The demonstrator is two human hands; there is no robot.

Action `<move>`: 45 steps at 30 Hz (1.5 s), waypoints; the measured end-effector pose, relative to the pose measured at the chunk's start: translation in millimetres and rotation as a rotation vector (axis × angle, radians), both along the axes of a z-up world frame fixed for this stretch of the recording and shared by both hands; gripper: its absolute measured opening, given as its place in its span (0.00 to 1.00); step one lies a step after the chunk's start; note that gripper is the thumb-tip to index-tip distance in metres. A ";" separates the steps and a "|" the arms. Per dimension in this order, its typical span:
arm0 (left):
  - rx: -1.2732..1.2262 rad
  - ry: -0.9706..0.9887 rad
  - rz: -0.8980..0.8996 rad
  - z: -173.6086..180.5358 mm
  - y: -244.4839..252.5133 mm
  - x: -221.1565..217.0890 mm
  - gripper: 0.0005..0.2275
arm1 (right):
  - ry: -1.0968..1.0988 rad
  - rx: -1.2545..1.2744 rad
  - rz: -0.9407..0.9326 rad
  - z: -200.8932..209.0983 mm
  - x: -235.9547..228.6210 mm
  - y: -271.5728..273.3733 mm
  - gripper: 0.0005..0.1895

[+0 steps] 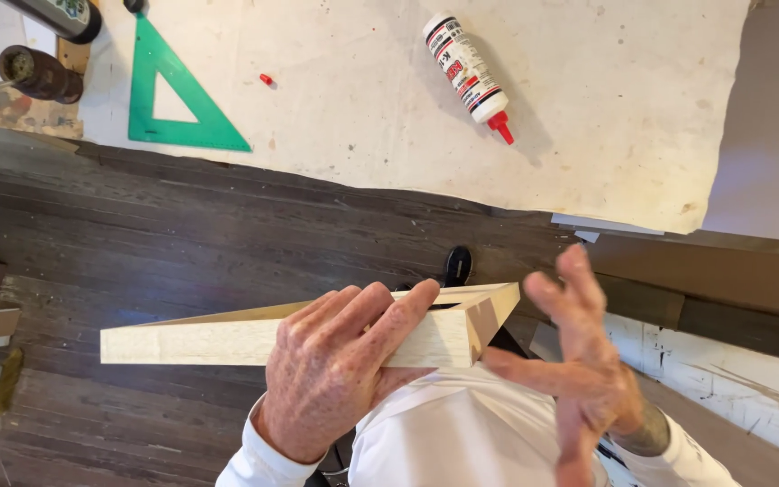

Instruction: The person applies wood glue to the mitered ends of wooden frame pieces and presses them together to form corners. They repeat this process for multiple joints, holding each connection while the glue sets, and then place the assembled frame onto a canvas-covered surface.

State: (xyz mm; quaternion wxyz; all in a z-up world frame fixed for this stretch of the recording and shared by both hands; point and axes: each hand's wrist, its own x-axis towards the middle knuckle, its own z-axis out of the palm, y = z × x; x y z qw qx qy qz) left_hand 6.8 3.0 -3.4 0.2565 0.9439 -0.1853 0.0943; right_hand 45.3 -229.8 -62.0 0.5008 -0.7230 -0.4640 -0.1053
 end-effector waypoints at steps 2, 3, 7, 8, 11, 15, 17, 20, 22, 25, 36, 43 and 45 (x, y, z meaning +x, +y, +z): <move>0.010 -0.007 -0.003 0.5 0.7 -0.3 0.26 | 0.071 0.111 -0.031 -0.2 2.6 -4.5 0.42; 0.011 -0.003 -0.003 0.8 -0.6 -1.4 0.26 | 0.075 0.112 -0.031 3.7 4.6 -1.5 0.42; 0.008 -0.011 -0.021 0.9 -3.7 1.2 0.27 | 0.075 0.042 0.006 12.5 14.3 5.6 0.47; 0.013 -0.017 -0.012 0.9 -4.0 1.0 0.27 | 0.098 0.004 0.035 13.2 16.4 6.4 0.49; -0.010 -0.011 -0.030 3.0 -3.5 0.6 0.28 | 0.088 0.027 0.064 10.3 11.3 5.3 0.45; 0.006 0.013 -0.042 -0.5 -4.6 -1.8 0.28 | 0.142 0.112 0.120 14.4 5.4 0.0 0.39; 0.024 -0.015 -0.035 -3.0 -3.7 -2.7 0.27 | 0.201 0.229 0.124 17.0 6.7 1.5 0.36; 0.015 -0.010 -0.029 3.1 -6.8 -2.3 0.28 | 0.124 0.144 0.075 17.2 16.5 6.0 0.41; 0.016 -0.014 -0.024 4.2 -7.6 -1.6 0.28 | 0.126 0.114 0.063 15.3 16.8 8.8 0.44; 0.013 -0.020 -0.021 4.2 -7.4 -2.1 0.27 | 0.043 0.028 0.041 4.3 13.1 1.6 0.45; -0.012 0.001 -0.013 7.2 -6.0 -4.9 0.27 | 0.028 0.132 -0.016 6.9 9.7 -0.6 0.42; 0.000 -0.025 0.016 4.5 -2.7 -7.8 0.27 | -0.065 0.063 0.061 4.6 9.4 -6.2 0.40; 0.007 -0.013 0.020 5.1 -2.1 -9.5 0.27 | -0.028 0.095 0.047 5.9 10.7 -9.3 0.39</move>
